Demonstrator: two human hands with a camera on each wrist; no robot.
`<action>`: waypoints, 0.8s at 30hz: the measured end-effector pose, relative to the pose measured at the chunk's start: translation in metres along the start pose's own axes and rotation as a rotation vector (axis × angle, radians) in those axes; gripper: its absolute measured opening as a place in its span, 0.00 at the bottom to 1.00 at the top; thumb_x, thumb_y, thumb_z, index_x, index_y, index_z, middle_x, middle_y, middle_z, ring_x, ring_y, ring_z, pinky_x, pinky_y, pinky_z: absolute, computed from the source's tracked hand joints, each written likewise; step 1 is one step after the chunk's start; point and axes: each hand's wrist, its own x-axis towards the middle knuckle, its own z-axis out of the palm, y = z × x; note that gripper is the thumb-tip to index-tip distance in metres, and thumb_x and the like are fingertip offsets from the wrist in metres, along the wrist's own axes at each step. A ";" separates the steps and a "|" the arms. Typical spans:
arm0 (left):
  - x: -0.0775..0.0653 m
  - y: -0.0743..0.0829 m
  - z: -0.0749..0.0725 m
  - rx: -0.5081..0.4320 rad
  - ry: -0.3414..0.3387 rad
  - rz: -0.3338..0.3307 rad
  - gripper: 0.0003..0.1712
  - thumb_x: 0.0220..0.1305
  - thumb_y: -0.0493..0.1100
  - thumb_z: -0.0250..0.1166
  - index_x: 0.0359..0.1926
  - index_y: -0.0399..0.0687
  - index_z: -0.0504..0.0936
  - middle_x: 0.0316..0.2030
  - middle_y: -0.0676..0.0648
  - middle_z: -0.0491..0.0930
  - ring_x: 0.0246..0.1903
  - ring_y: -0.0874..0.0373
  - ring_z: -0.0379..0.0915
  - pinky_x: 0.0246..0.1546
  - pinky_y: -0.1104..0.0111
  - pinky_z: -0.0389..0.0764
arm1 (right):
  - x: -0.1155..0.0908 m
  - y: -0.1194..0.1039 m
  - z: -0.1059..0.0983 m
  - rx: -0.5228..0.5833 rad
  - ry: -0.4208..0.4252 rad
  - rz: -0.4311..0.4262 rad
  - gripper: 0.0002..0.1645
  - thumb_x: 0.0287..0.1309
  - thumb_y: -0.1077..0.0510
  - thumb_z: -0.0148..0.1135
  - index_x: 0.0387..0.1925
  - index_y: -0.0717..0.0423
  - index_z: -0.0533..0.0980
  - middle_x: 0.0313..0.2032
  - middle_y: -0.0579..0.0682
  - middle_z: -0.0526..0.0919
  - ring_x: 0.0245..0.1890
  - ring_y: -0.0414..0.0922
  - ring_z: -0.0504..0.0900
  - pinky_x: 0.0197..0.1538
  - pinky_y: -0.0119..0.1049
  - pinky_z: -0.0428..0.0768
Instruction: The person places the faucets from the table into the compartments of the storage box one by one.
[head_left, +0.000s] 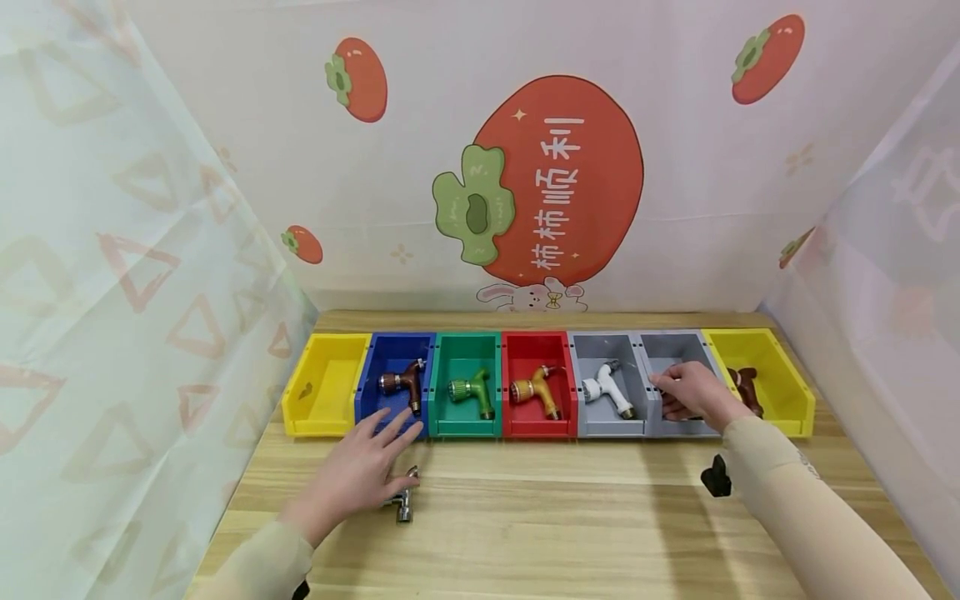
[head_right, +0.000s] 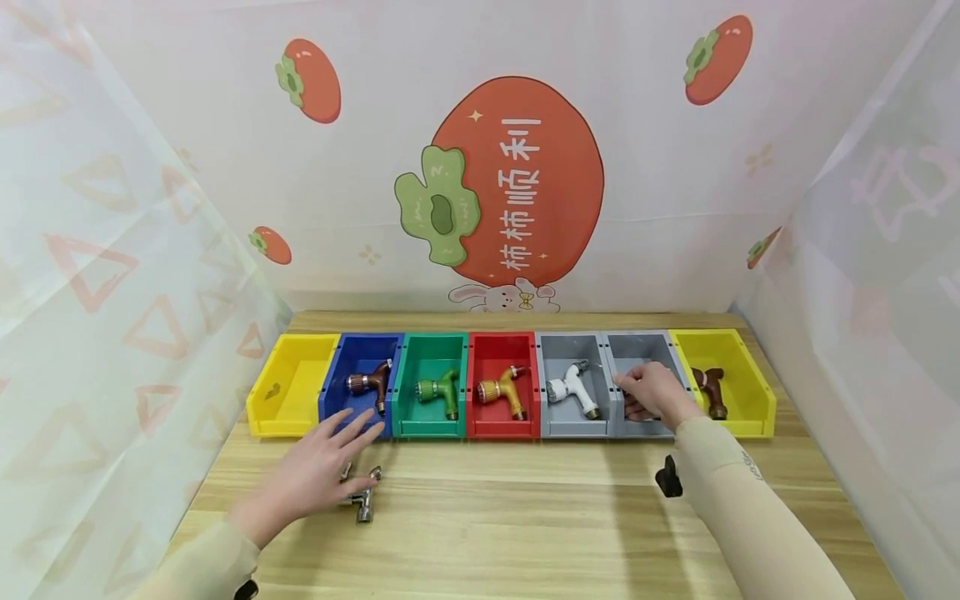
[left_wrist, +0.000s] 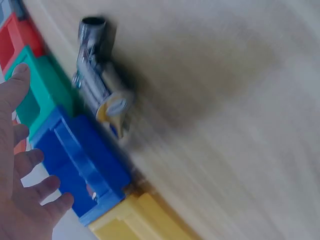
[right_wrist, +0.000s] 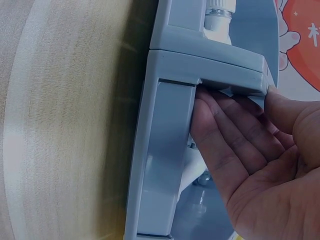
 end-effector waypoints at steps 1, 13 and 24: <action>-0.003 0.002 0.001 -0.008 -0.005 0.002 0.47 0.58 0.67 0.72 0.72 0.50 0.74 0.72 0.39 0.69 0.67 0.32 0.67 0.66 0.40 0.70 | 0.000 0.000 0.000 0.000 0.000 0.001 0.21 0.77 0.50 0.54 0.40 0.67 0.77 0.32 0.59 0.81 0.30 0.48 0.85 0.38 0.42 0.89; -0.035 0.018 0.020 -0.047 -0.050 0.024 0.49 0.56 0.70 0.71 0.72 0.50 0.73 0.71 0.38 0.69 0.68 0.29 0.64 0.66 0.37 0.69 | 0.000 0.000 -0.001 -0.016 0.007 0.004 0.22 0.77 0.49 0.55 0.44 0.68 0.77 0.31 0.57 0.80 0.30 0.47 0.84 0.39 0.43 0.89; -0.062 0.023 0.045 -0.023 -0.032 0.018 0.41 0.63 0.65 0.69 0.72 0.56 0.74 0.72 0.42 0.69 0.66 0.33 0.68 0.61 0.41 0.75 | -0.001 0.000 -0.001 0.032 -0.009 -0.008 0.21 0.78 0.50 0.53 0.40 0.67 0.76 0.30 0.56 0.79 0.30 0.47 0.84 0.38 0.43 0.89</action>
